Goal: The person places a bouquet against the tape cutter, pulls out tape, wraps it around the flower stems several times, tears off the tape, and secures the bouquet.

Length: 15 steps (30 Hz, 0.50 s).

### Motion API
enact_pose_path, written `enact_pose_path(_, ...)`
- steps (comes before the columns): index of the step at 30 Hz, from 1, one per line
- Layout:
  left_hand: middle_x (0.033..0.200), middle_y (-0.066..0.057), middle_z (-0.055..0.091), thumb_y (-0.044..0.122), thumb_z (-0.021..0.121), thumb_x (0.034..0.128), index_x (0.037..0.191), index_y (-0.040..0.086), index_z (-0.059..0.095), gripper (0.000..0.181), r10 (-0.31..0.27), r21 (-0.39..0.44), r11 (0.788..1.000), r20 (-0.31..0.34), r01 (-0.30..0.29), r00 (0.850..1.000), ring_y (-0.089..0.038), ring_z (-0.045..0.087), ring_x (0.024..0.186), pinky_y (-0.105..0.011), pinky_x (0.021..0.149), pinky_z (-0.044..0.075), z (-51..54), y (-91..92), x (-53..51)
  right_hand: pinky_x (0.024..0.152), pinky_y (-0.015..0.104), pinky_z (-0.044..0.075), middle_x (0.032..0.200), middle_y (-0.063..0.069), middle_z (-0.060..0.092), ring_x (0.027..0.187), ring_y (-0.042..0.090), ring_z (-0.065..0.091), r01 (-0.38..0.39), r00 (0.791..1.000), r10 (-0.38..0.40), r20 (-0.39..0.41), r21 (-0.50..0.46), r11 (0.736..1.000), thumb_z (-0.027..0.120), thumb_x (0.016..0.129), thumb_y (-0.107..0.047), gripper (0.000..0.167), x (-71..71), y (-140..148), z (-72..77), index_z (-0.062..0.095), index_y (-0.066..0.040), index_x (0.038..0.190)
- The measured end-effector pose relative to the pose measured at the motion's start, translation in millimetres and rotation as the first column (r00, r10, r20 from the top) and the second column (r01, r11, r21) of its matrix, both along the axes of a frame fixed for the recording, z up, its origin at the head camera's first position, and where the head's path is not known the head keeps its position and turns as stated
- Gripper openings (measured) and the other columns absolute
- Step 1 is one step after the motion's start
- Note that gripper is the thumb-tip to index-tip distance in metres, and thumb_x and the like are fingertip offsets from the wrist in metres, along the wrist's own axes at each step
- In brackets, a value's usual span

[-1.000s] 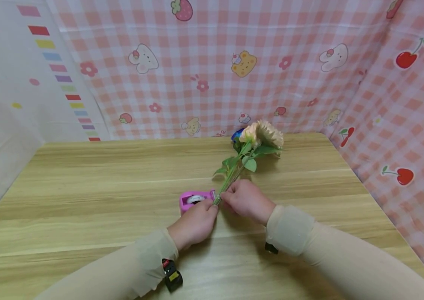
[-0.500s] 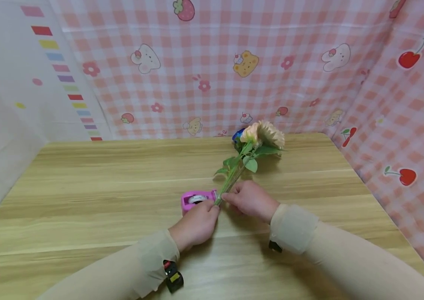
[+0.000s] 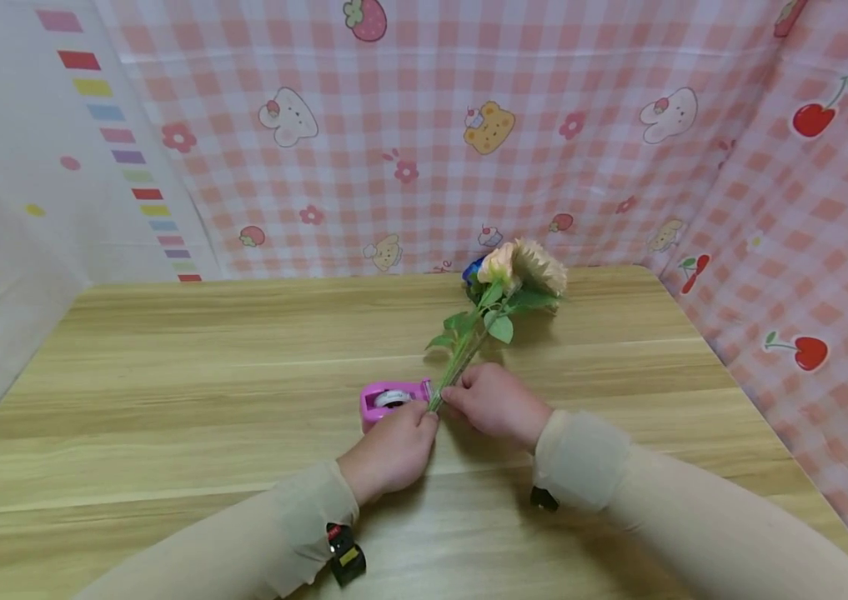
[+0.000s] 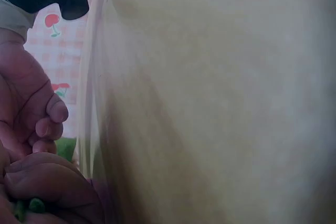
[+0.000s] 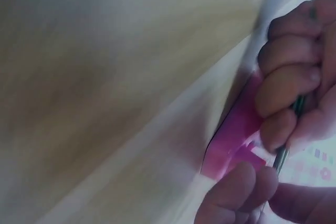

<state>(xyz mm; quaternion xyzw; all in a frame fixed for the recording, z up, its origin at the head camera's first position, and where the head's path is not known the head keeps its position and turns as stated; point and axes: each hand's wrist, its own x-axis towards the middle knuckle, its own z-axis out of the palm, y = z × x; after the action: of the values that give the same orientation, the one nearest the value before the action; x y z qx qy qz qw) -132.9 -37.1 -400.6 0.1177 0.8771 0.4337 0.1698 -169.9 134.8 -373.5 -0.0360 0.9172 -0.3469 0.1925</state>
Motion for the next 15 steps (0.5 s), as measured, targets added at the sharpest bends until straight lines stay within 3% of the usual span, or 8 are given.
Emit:
enact_pose_path(3, 0.123, -0.018, 0.070, 0.022, 0.037, 0.1119, 0.123, 0.003, 0.066, 0.037, -0.004, -0.019, 1.000, -0.028, 0.003, 1.000, -0.030, 0.066, 0.120, -0.054, 0.108, 0.050, 0.4, 0.1, 0.0, 0.058, 0.025, 0.044, 0.065, 0.000, 0.056, 0.060, 0.013, 0.051, 0.097, 0.992, -0.081, 0.099, -0.170, 0.981, 0.059, 0.106, -0.021, 0.032, 1.2, -4.6, -1.2, 0.066, -0.005, 0.079)
enact_pose_path(7, 0.135, -0.021, 0.067, 0.022, 0.036, 0.1122, 0.127, 0.001, 0.064, 0.038, -0.018, -0.037, 0.999, -0.038, 0.017, 0.999, -0.036, 0.063, 0.131, -0.056, 0.113, 0.047, 1.3, -0.3, -0.2, 0.061, 0.024, 0.049, 0.070, 0.001, 0.059, 0.064, 0.013, 0.055, 0.213, 0.964, -0.141, 0.225, -0.339, 0.916, 0.056, 0.106, -0.013, 0.025, 2.0, -7.9, -2.2, 0.065, -0.004, 0.084)
enact_pose_path(12, 0.131, -0.020, 0.068, 0.024, 0.036, 0.1126, 0.128, 0.003, 0.063, 0.037, -0.017, -0.042, 0.999, -0.018, 0.016, 1.000, -0.034, 0.066, 0.124, -0.055, 0.109, 0.050, 2.0, -0.5, 0.2, 0.061, 0.023, 0.050, 0.073, 0.000, 0.061, 0.064, 0.012, 0.055, 0.256, 0.948, -0.135, 0.289, -0.435, 0.863, 0.056, 0.105, -0.008, 0.016, 1.4, -6.7, -2.3, 0.065, -0.002, 0.093)
enact_pose_path(15, 0.108, -0.013, 0.068, 0.024, 0.037, 0.1125, 0.122, 0.005, 0.064, 0.034, -0.008, -0.025, 1.000, -0.006, 0.008, 1.000, -0.028, 0.068, 0.102, -0.048, 0.093, 0.055, 2.1, -0.8, 0.3, 0.061, 0.023, 0.051, 0.075, 0.001, 0.062, 0.065, 0.011, 0.055, 0.232, 0.954, -0.108, 0.281, -0.456, 0.860, 0.057, 0.103, -0.006, 0.013, 0.3, -4.6, -2.6, 0.066, 0.001, 0.096)
